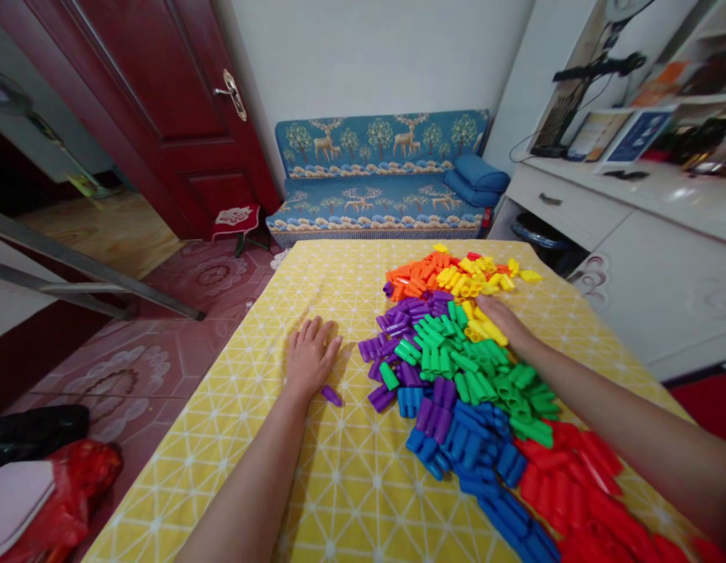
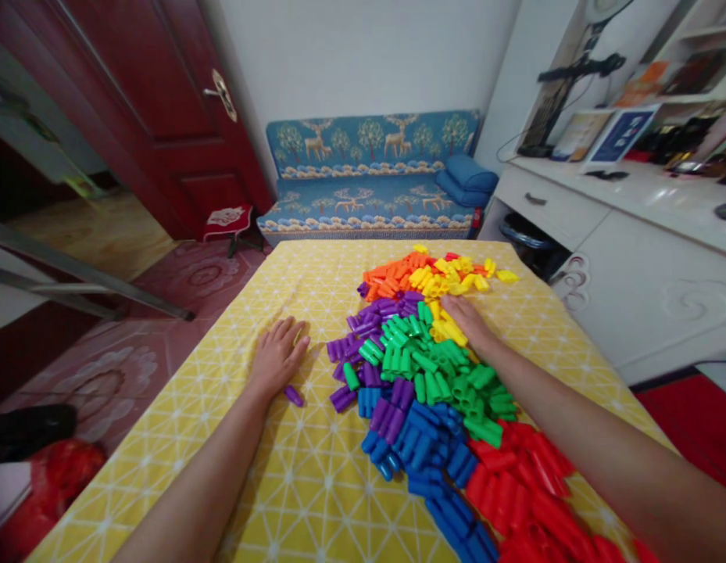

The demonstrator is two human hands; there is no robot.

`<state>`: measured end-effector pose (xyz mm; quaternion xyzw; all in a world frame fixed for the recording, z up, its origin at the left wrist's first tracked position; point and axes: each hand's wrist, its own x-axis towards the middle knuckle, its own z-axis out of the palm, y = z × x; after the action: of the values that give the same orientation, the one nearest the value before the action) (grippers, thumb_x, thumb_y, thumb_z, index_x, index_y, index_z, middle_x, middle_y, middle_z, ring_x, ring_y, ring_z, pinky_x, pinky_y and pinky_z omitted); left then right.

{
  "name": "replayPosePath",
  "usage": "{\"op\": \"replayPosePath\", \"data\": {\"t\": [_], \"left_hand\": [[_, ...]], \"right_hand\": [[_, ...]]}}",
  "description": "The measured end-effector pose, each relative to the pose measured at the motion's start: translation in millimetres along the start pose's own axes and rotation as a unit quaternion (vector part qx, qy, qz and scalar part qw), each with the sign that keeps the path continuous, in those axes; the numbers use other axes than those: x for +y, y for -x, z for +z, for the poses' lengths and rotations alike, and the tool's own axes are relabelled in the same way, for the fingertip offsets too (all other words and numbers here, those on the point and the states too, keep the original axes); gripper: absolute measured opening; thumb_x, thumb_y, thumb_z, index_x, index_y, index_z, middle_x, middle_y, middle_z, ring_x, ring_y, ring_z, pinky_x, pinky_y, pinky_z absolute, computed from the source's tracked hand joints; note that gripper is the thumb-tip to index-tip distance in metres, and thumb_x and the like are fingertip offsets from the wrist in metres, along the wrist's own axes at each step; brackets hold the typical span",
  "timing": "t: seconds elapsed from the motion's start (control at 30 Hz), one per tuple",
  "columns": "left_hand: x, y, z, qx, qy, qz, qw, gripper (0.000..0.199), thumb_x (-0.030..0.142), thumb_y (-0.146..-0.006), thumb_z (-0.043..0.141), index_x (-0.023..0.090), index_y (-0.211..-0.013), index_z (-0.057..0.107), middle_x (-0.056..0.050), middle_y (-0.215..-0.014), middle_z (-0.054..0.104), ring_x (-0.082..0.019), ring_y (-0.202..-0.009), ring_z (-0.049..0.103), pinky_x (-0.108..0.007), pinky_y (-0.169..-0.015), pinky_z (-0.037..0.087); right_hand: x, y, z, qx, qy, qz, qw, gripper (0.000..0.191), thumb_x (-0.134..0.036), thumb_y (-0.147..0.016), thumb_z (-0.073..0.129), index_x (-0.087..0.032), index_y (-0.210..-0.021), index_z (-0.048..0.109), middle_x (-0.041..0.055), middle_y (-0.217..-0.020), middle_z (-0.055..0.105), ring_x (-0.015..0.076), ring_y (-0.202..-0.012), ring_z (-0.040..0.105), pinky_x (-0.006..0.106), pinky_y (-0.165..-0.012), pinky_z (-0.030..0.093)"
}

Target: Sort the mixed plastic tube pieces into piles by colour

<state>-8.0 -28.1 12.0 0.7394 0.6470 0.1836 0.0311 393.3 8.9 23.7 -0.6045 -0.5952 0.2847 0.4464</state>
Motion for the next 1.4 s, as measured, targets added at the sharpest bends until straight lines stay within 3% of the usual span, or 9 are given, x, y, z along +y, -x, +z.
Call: {"op": "replayPosePath", "data": {"t": [0.23,0.37,0.47,0.57,0.7,0.83,1.0,1.23,1.4], "left_hand": [[-7.0,0.2,-0.6,-0.007,0.117,0.027,0.993,0.054,0.050,-0.095,0.028,0.021,-0.138,0.045,-0.008,-0.144,0.047,-0.025,-0.137,0.036,-0.049,-0.114,0.024],[-8.7,-0.1,-0.7,-0.004,0.158,0.043,0.986,0.057,0.052,-0.095,0.027,0.019,-0.137,0.046,-0.010,-0.141,0.050,-0.025,-0.135,0.040,-0.048,-0.113,0.028],[-6.9,-0.2,-1.7,0.001,0.175,0.052,0.983,0.057,0.052,-0.095,0.028,0.018,-0.136,0.048,-0.011,-0.140,0.051,-0.025,-0.133,0.043,-0.047,-0.112,0.031],[-5.2,-0.5,-1.7,0.007,0.177,0.053,0.983,0.057,0.052,-0.094,0.029,0.016,-0.134,0.050,-0.011,-0.138,0.053,-0.026,-0.132,0.044,-0.047,-0.111,0.031],[-4.8,-1.3,-0.1,0.010,0.170,0.064,0.983,0.056,0.051,-0.094,0.031,0.017,-0.133,0.051,-0.011,-0.136,0.055,-0.026,-0.131,0.045,-0.047,-0.111,0.032],[-5.0,-1.5,0.4,0.013,0.173,0.072,0.982,0.056,0.051,-0.094,0.030,0.017,-0.132,0.053,-0.012,-0.136,0.055,-0.026,-0.129,0.047,-0.047,-0.109,0.034],[-2.0,-0.2,-1.5,0.006,0.178,0.068,0.982,0.056,0.052,-0.094,0.031,0.016,-0.132,0.052,-0.012,-0.137,0.054,-0.026,-0.130,0.046,-0.047,-0.110,0.033],[2.6,2.7,-4.0,-0.017,0.219,0.092,0.971,0.054,0.051,-0.094,0.031,0.020,-0.133,0.050,-0.009,-0.135,0.056,-0.025,-0.129,0.047,-0.049,-0.110,0.031],[2.7,4.8,-8.0,-0.021,0.265,0.086,0.960,0.054,0.050,-0.095,0.028,0.020,-0.135,0.049,-0.009,-0.137,0.054,-0.024,-0.129,0.047,-0.048,-0.111,0.029]], "right_hand": [[-109.7,72.0,66.9,-0.135,0.035,-0.055,0.989,0.066,-0.070,-0.084,0.041,-0.027,-0.132,0.053,0.0048,-0.145,0.044,0.0263,-0.139,0.031,0.049,-0.117,0.018],[-136.0,135.6,35.2,-0.165,0.040,-0.114,0.979,0.054,-0.054,-0.093,0.036,-0.032,-0.142,0.039,0.0004,-0.149,0.039,0.0230,-0.139,0.033,0.047,-0.116,0.024],[-97.5,186.5,-31.9,-0.003,0.169,-0.139,0.976,0.047,-0.049,-0.091,0.040,-0.040,-0.137,0.044,-0.0022,-0.143,0.047,0.0277,-0.136,0.037,0.056,-0.116,0.018],[-25.6,236.0,-107.1,0.150,0.301,-0.050,0.940,0.042,-0.050,-0.088,0.039,-0.056,-0.130,0.044,-0.0062,-0.140,0.049,0.0297,-0.132,0.041,0.057,-0.116,0.019],[41.4,286.4,-153.9,0.190,0.262,0.040,0.945,0.052,-0.057,-0.082,0.039,-0.062,-0.134,0.032,-0.0116,-0.147,0.038,0.0310,-0.135,0.035,0.052,-0.116,0.025],[33.8,292.3,-120.2,0.126,0.222,0.036,0.966,0.056,-0.054,-0.085,0.039,-0.052,-0.141,0.030,-0.0083,-0.149,0.036,0.0287,-0.139,0.030,0.050,-0.119,0.019],[-4.3,242.4,-55.0,0.112,0.176,0.002,0.978,0.055,-0.051,-0.092,0.035,-0.032,-0.143,0.036,0.0013,-0.151,0.034,0.0252,-0.140,0.030,0.049,-0.117,0.021],[-33.9,165.9,27.3,0.093,0.070,0.000,0.993,0.057,-0.058,-0.091,0.037,-0.027,-0.139,0.044,0.0046,-0.156,0.024,0.0228,-0.145,0.013,0.049,-0.118,0.013],[-75.7,138.4,74.8,-0.024,0.001,-0.039,0.999,0.058,-0.059,-0.090,0.041,-0.031,-0.140,0.041,0.0029,-0.158,0.014,0.0232,-0.146,0.009,0.051,-0.117,0.012]]}}
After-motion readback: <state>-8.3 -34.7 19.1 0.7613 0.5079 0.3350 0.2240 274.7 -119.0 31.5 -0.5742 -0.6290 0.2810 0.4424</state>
